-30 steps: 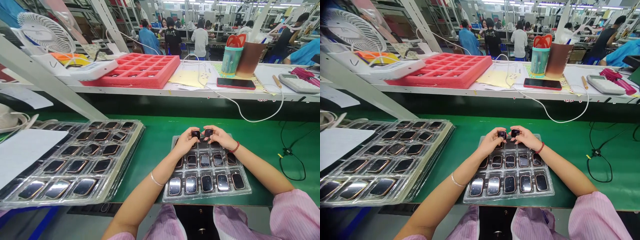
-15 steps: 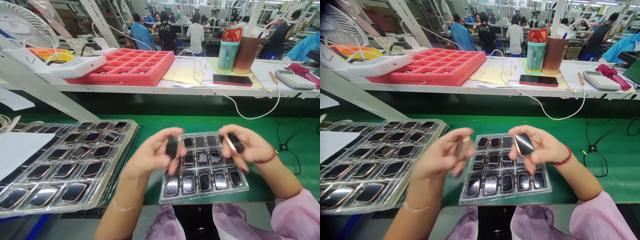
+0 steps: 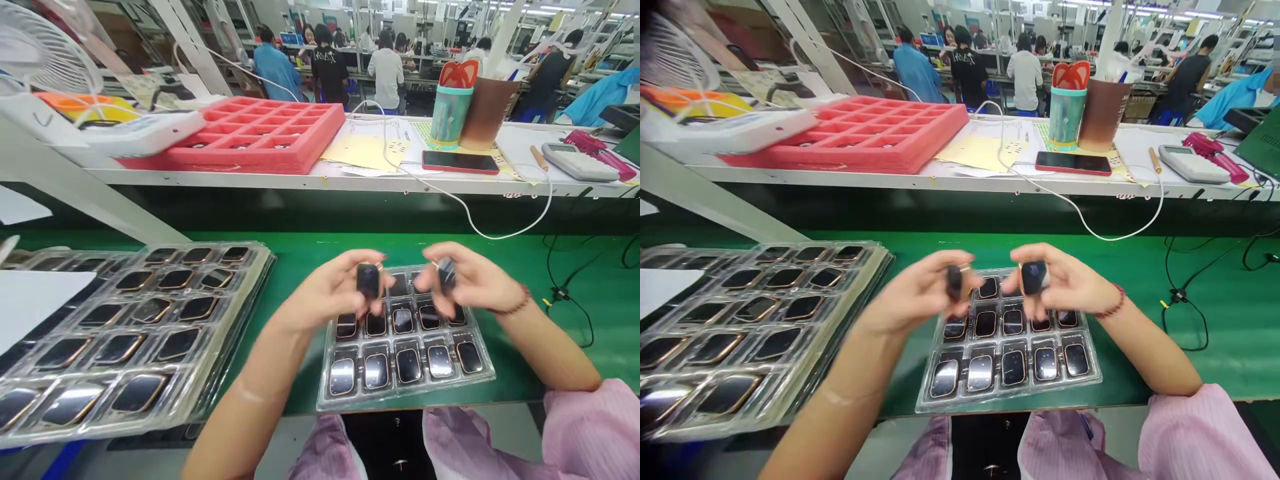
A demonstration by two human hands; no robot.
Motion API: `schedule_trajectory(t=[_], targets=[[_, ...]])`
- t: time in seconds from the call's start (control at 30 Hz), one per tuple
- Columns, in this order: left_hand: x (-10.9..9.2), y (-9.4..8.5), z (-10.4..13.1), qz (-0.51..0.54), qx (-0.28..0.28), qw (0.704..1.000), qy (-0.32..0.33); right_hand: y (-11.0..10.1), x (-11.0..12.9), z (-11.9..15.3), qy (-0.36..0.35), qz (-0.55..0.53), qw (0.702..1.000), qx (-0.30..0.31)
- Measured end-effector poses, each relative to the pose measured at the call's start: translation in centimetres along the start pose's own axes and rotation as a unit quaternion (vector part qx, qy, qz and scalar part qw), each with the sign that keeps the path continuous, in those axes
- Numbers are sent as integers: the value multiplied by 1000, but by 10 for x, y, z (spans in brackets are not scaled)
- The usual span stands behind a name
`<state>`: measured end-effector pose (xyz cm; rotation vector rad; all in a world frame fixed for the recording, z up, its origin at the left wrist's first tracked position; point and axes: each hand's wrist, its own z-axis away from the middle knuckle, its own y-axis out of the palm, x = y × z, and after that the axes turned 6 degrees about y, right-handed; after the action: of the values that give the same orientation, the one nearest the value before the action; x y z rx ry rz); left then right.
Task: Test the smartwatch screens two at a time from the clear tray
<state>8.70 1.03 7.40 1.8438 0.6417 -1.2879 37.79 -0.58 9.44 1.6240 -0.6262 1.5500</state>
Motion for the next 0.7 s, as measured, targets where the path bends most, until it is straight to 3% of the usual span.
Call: schedule_trajectory(t=[0.07,0.13,0.23,0.5,0.7], targets=[[20,1,-24,-42,-29,998,-30,-13,-23,-32,2,-6,1000,-26],[43,-1,-44,-95,-86,990,-57,-25,-48,-59,24,-6,995,-93],[70,-7,-55,-135,-139,978,-74,-34,-74,-77,44,42,988,-139],[81,-11,-44,-109,-147,982,-36,-26,-79,-60,15,137,985,-107],[97,-14,-44,-84,-132,987,-41,-37,-91,-59,11,154,982,-108]])
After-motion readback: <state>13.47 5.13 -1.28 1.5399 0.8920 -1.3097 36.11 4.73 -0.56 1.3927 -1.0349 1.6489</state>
